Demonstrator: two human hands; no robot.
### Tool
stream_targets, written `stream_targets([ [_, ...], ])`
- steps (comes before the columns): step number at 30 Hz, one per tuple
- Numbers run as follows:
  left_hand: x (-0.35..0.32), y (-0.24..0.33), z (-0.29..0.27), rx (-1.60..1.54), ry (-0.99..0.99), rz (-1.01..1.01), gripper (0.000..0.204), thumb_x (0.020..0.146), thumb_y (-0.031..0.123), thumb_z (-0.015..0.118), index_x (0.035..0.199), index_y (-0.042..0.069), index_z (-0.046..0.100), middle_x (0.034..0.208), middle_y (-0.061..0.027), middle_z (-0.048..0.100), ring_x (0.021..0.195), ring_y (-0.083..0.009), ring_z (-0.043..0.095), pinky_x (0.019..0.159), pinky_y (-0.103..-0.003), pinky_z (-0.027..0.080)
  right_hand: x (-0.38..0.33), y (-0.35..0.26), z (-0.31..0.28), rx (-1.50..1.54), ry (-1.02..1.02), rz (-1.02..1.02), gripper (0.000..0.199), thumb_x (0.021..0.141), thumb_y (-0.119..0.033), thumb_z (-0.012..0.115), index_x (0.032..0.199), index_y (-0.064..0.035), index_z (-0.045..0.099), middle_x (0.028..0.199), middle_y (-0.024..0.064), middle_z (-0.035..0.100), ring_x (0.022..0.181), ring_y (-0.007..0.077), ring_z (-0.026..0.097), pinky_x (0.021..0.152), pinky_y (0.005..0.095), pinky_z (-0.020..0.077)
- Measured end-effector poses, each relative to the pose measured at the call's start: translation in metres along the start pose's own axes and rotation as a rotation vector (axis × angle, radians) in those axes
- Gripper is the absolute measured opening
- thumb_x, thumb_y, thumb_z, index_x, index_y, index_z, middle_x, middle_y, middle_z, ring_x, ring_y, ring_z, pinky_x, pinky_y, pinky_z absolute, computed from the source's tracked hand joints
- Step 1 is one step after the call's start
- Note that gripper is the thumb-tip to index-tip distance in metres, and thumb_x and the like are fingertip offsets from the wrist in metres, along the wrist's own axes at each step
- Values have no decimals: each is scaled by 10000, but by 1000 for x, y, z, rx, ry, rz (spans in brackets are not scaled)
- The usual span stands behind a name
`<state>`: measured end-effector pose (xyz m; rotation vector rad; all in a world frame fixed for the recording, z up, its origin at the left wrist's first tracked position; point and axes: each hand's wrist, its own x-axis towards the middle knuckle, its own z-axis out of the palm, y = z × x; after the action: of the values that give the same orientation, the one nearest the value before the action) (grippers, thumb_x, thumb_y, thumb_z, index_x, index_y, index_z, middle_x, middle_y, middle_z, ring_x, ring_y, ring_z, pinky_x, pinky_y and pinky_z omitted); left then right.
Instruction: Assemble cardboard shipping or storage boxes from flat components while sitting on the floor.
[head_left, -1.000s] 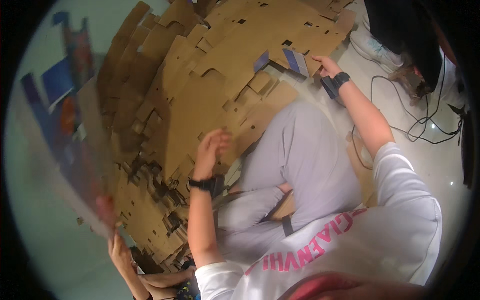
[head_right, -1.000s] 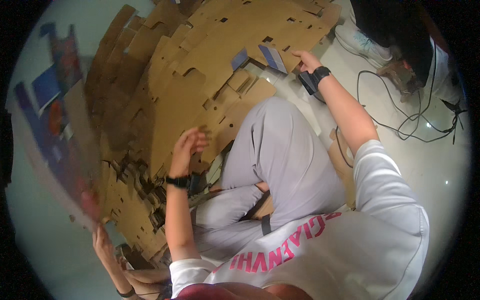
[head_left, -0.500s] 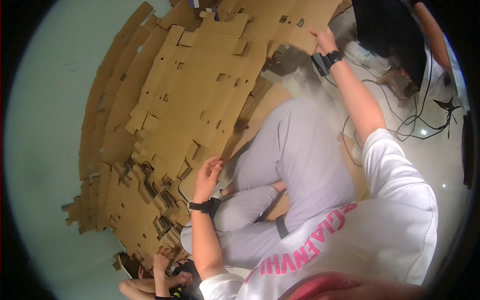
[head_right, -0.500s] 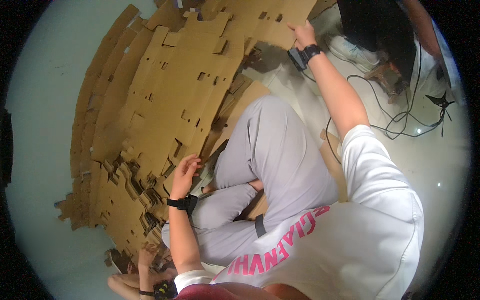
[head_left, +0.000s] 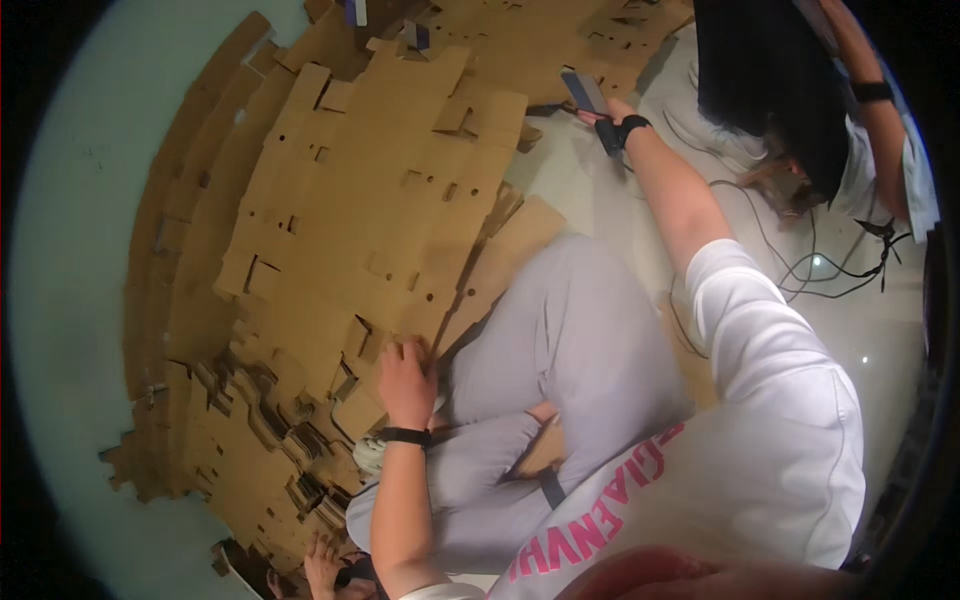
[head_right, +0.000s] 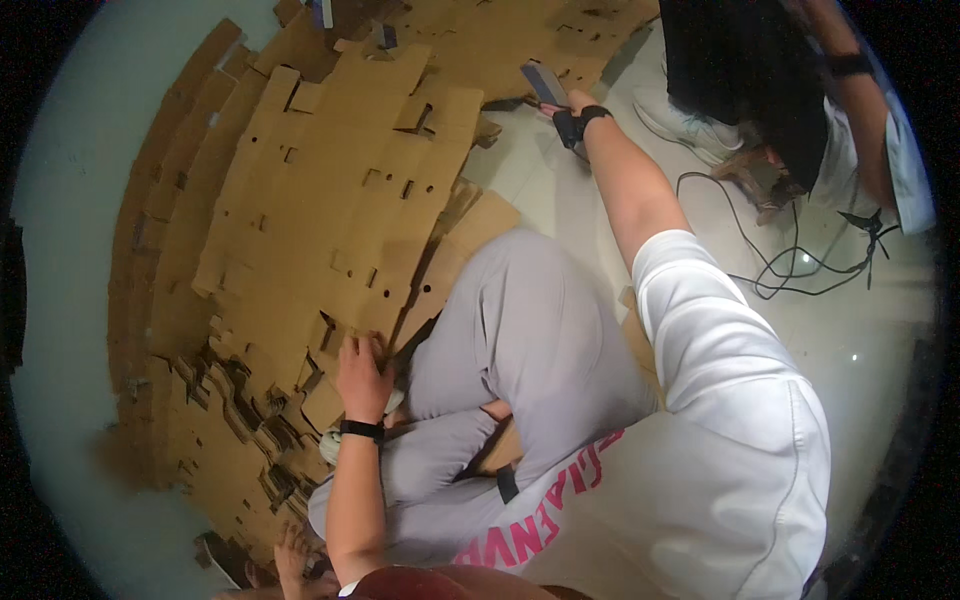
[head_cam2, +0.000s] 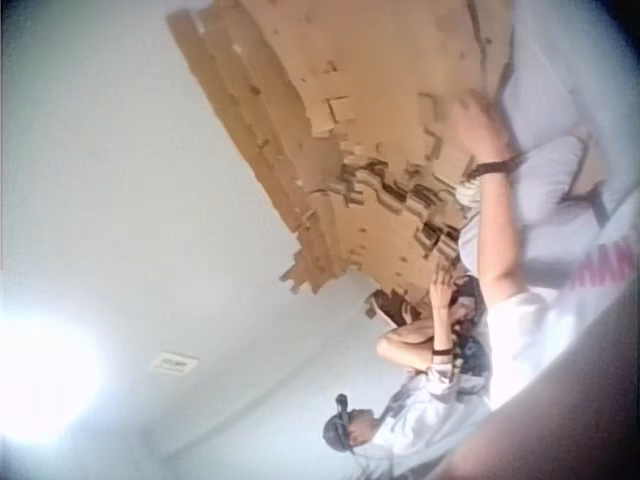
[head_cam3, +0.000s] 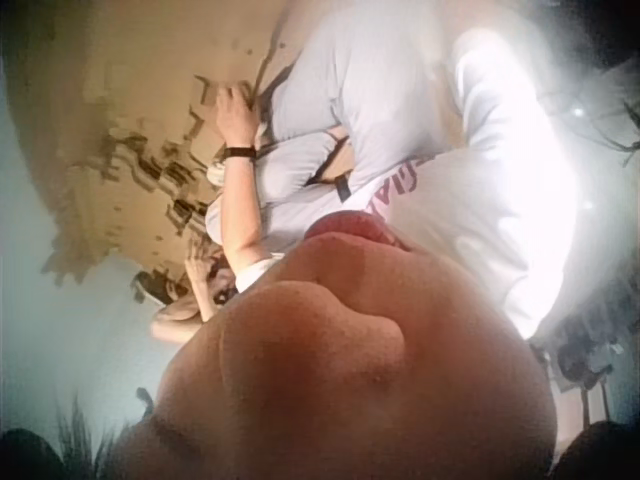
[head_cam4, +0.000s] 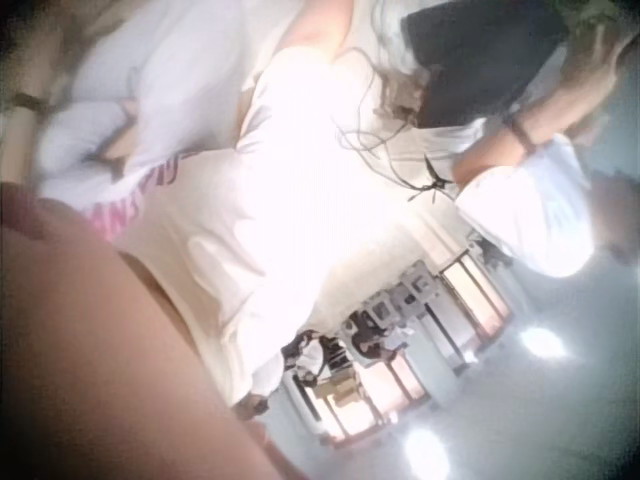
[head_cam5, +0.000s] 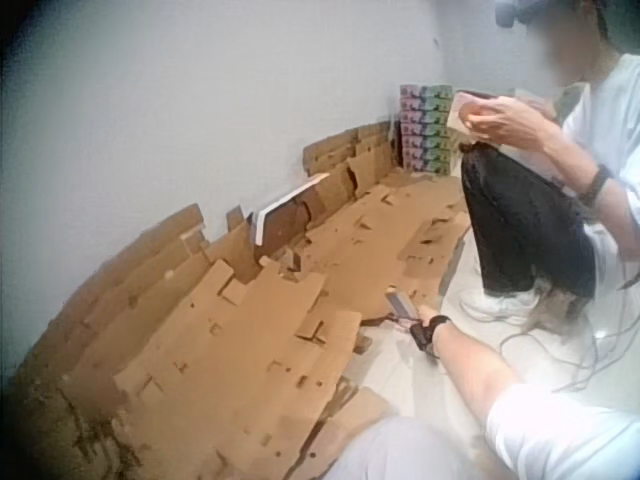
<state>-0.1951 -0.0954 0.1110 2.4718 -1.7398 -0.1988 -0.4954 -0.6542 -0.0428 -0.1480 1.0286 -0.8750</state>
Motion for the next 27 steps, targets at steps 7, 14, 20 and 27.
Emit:
stream_targets([
  [7,-1,-18,3,36,-14,51,576,768,129,764,1311,109,575,1214,-125,581,1138,-345,563,919,-438,505,-22,-13,13,-5,-333,-480,384,1067,-142,471,1394,57,444,1353,237,567,1214,427,584,1029,481,570],
  [14,0,-12,6,-4,16,52,491,864,185,711,1329,99,579,1306,-113,581,1164,-333,569,957,-437,492,-11,-69,12,-27,-469,-571,379,1054,-106,506,1395,46,442,1374,241,544,1243,393,591,1001,436,585],
  [20,-1,-16,8,49,30,57,444,892,178,676,1321,98,591,1298,-99,588,1129,-321,591,928,-434,507,44,-89,-8,-464,8,-286,159,1001,-104,559,1076,23,618,918,121,703,704,180,662,524,266,493],
  [27,1,-20,11,275,115,131,541,854,53,616,1387,93,531,1232,-116,617,995,-303,651,710,-353,586,55,-117,2,-791,-32,-515,312,965,-209,652,1217,-38,588,958,96,683,773,198,675,593,301,553],
])
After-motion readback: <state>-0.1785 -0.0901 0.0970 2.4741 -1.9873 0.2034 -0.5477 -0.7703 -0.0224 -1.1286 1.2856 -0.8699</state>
